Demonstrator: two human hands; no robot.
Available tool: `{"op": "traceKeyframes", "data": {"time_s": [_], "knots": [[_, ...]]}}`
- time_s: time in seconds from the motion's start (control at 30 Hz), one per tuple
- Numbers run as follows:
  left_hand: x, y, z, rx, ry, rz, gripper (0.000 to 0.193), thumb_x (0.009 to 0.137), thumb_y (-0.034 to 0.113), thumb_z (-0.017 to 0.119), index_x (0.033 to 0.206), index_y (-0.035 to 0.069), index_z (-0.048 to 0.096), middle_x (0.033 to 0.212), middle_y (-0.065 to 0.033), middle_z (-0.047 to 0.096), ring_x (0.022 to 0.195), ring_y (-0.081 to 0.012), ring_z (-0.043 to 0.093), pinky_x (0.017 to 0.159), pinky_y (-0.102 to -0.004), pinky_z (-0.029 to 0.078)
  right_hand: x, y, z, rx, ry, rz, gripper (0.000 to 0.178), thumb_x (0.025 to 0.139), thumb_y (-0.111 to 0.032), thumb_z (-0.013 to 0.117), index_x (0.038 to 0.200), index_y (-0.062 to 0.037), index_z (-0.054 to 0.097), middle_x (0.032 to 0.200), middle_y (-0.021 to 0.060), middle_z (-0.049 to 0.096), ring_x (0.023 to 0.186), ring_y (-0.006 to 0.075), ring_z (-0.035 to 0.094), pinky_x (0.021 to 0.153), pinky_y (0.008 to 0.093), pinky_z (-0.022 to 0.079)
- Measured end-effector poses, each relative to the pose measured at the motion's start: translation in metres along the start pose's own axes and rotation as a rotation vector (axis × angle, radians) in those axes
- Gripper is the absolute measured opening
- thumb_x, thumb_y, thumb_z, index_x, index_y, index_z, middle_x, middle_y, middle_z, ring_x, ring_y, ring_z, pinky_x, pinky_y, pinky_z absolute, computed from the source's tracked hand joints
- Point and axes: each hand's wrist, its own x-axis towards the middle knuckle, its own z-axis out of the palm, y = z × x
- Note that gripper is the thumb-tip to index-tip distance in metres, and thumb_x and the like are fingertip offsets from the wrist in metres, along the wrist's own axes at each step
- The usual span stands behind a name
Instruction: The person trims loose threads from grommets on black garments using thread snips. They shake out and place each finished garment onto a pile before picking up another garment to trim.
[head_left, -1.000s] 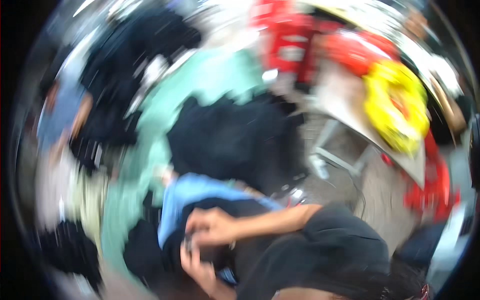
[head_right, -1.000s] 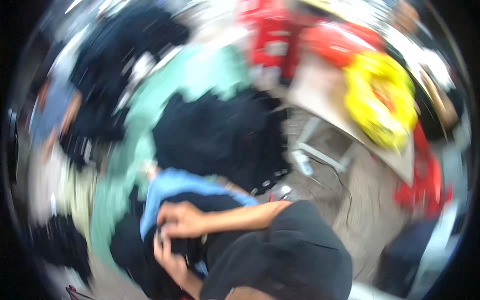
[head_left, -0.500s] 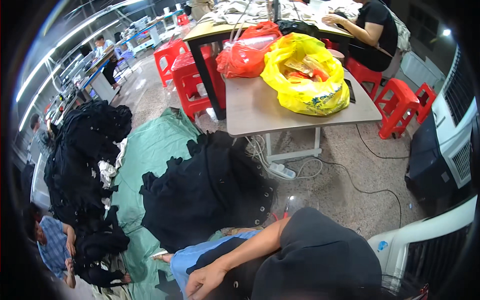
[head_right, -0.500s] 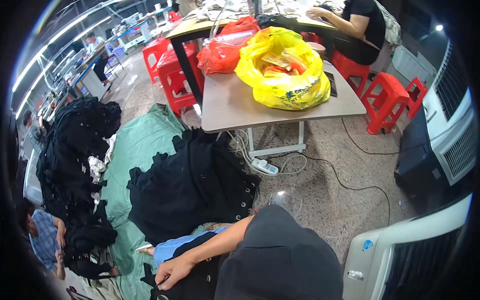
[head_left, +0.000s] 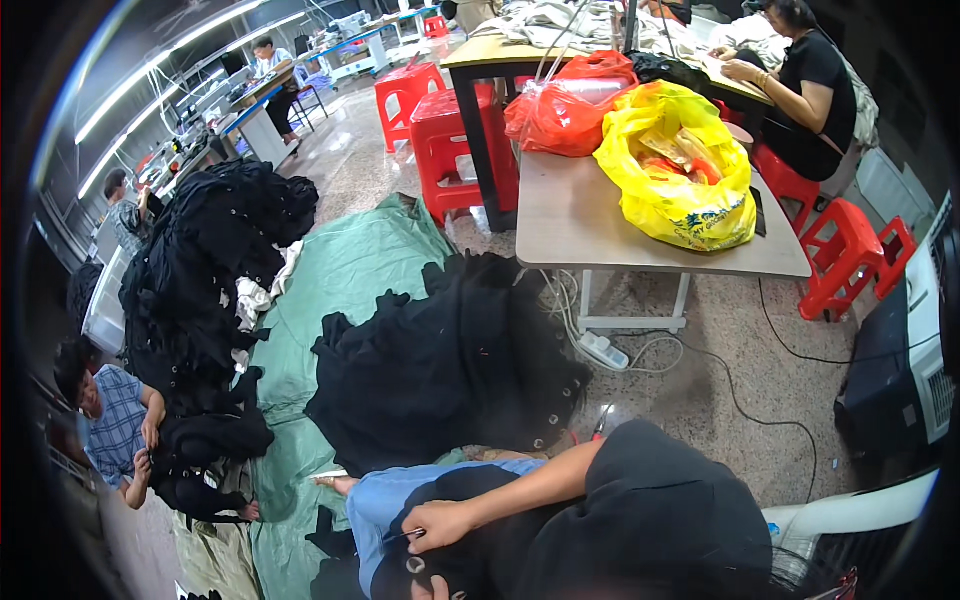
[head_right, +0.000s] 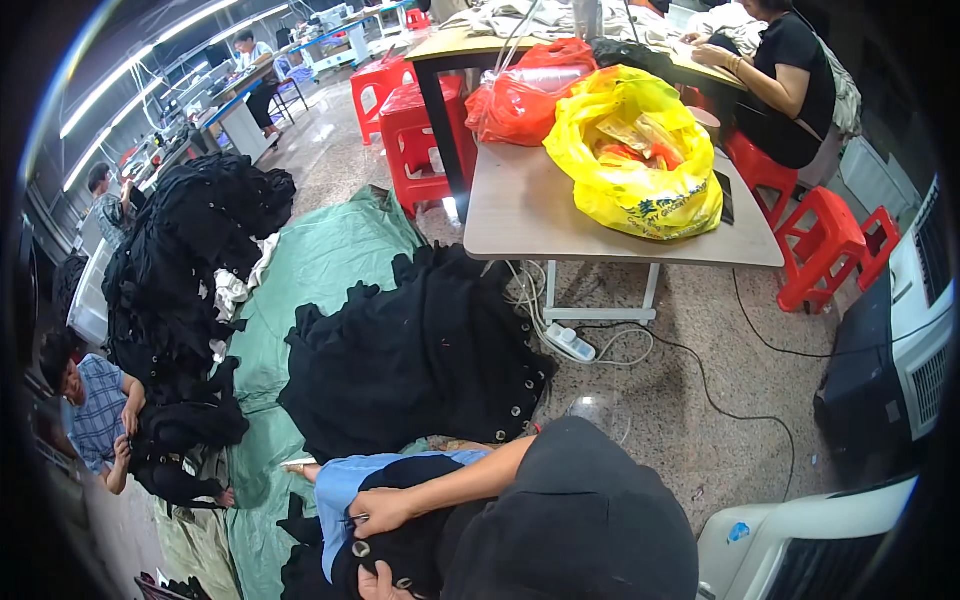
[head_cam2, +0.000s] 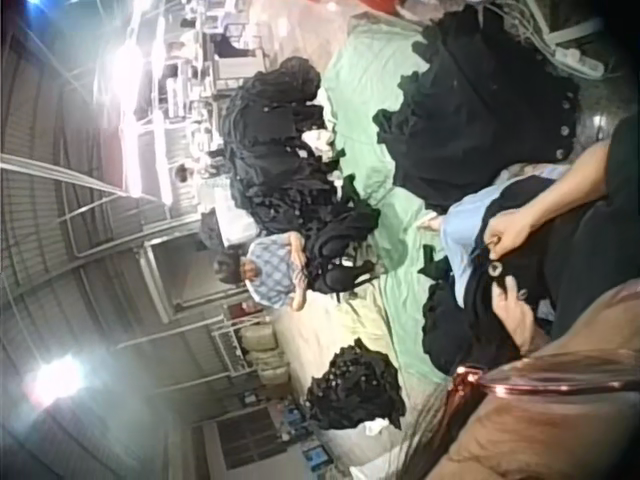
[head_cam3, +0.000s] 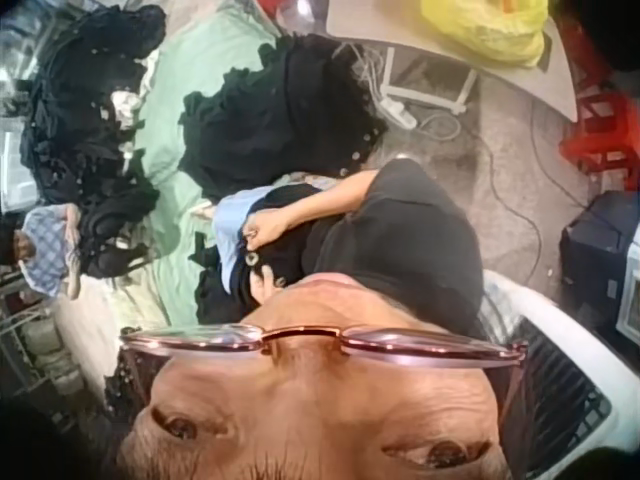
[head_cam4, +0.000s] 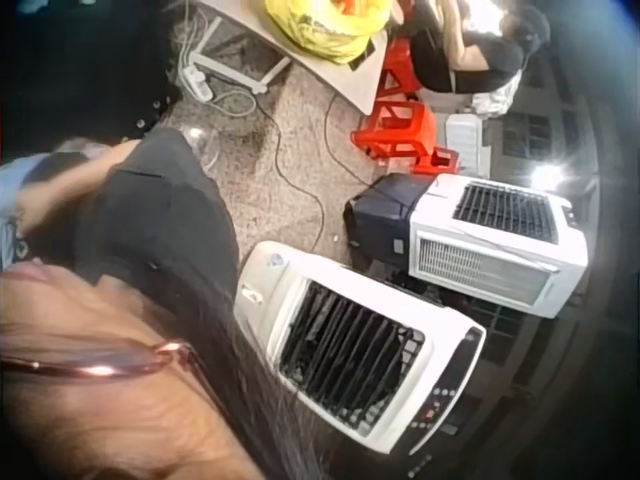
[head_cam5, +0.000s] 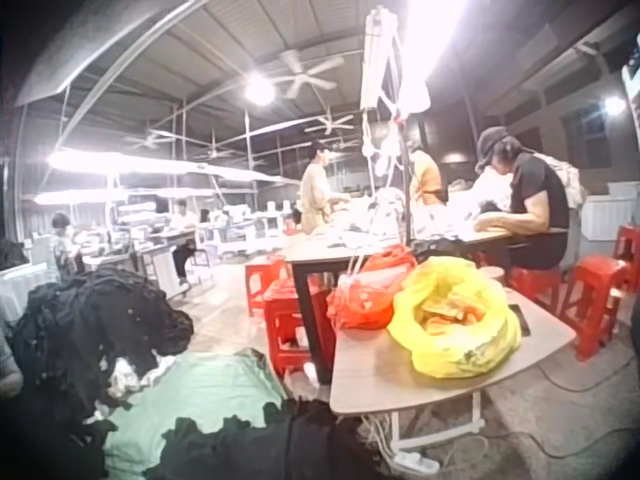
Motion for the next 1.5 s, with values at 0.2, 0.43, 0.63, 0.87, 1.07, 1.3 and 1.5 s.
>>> {"op": "traceKeyframes", "data": {"time_s": [0.2,0.43,0.63,0.87,1.07,1.3,1.5], "knots": [[0.01,-0.017,-0.006,0.052,0.045,0.079,0.053,0.094,0.016,0.065,0.142,0.002,0.048,0.125,-0.0151,0.063,0.097,-0.0189,0.062,0.077,-0.0307,0.051,-0.001,0.008,0.0,-0.037,-0.006,0.039,0.026,0.088,-0.03,0.069,0.088,-0.0041,0.065,0.081,0.0097,0.066,0.076,0.0276,0.067,0.065,0.0408,0.048],[0.034,-0.066,-0.048,0.424,0.055,0.337,0.062,0.088,0.011,0.065,0.146,0.005,0.042,0.13,-0.0221,0.06,0.109,-0.0252,0.064,0.091,-0.0293,0.051,-0.015,-0.027,-0.005,-0.077,0.102,-0.625,0.019,0.079,-0.007,0.072,0.097,-0.0088,0.066,0.099,0.004,0.065,0.084,0.0274,0.067,0.067,0.0382,0.051],[0.014,0.008,-0.004,0.23,0.105,0.333,0.053,0.093,0.016,0.065,0.14,0.0,0.048,0.125,-0.0183,0.063,0.102,-0.0233,0.064,0.086,-0.0322,0.052,-0.015,-0.029,-0.008,-0.081,0.119,-0.675,0.024,0.078,-0.006,0.072,0.102,-0.0088,0.068,0.1,0.0045,0.068,0.086,0.0284,0.068,0.066,0.0381,0.051],[0.032,0.003,-0.03,0.736,-0.095,1.178,0.048,0.096,0.018,0.065,0.134,-0.009,0.053,0.125,-0.0209,0.063,0.109,-0.0275,0.062,0.097,-0.0305,0.049,-0.013,-0.033,-0.001,-0.097,0.189,-0.74,0.029,0.078,-0.004,0.069,0.107,-0.0106,0.067,0.094,0.0049,0.069,0.081,0.028,0.068,0.063,0.037,0.053],[-0.01,0.026,0.017,0.074,0.271,0.328,0.042,0.091,0.009,0.059,0.13,-0.008,0.057,0.127,-0.0186,0.061,0.115,-0.0287,0.06,0.103,-0.0386,0.045,-0.005,-0.032,-0.004,-0.281,0.184,-0.862,0.028,0.082,-0.011,0.063,0.109,-0.0158,0.068,0.087,0.0028,0.064,0.073,0.0216,0.066,0.059,0.0341,0.053],[0.006,0.024,0.034,-0.106,0.261,0.307,0.03,0.089,0.002,0.07,0.115,-0.006,0.061,0.103,-0.0065,0.067,0.095,-0.011,0.06,0.087,-0.026,0.048,0.003,-0.025,-0.01,-0.245,0.158,-0.774,0.04,0.064,0.008,0.064,0.1,-0.0086,0.07,0.089,0.0062,0.07,0.073,0.0225,0.071,0.059,0.0323,0.056],[-0.016,-0.004,0.03,-0.246,0.388,0.24,0.032,0.09,0.011,0.072,0.112,-0.008,0.059,0.094,-0.0053,0.063,0.09,-0.0069,0.053,0.079,-0.0248,0.047,0.005,-0.021,0.02,-0.176,-0.004,-0.718,0.036,0.071,0.01,0.066,0.103,-0.0043,0.069,0.086,0.0067,0.068,0.071,0.0221,0.07,0.058,0.0304,0.055]]}}
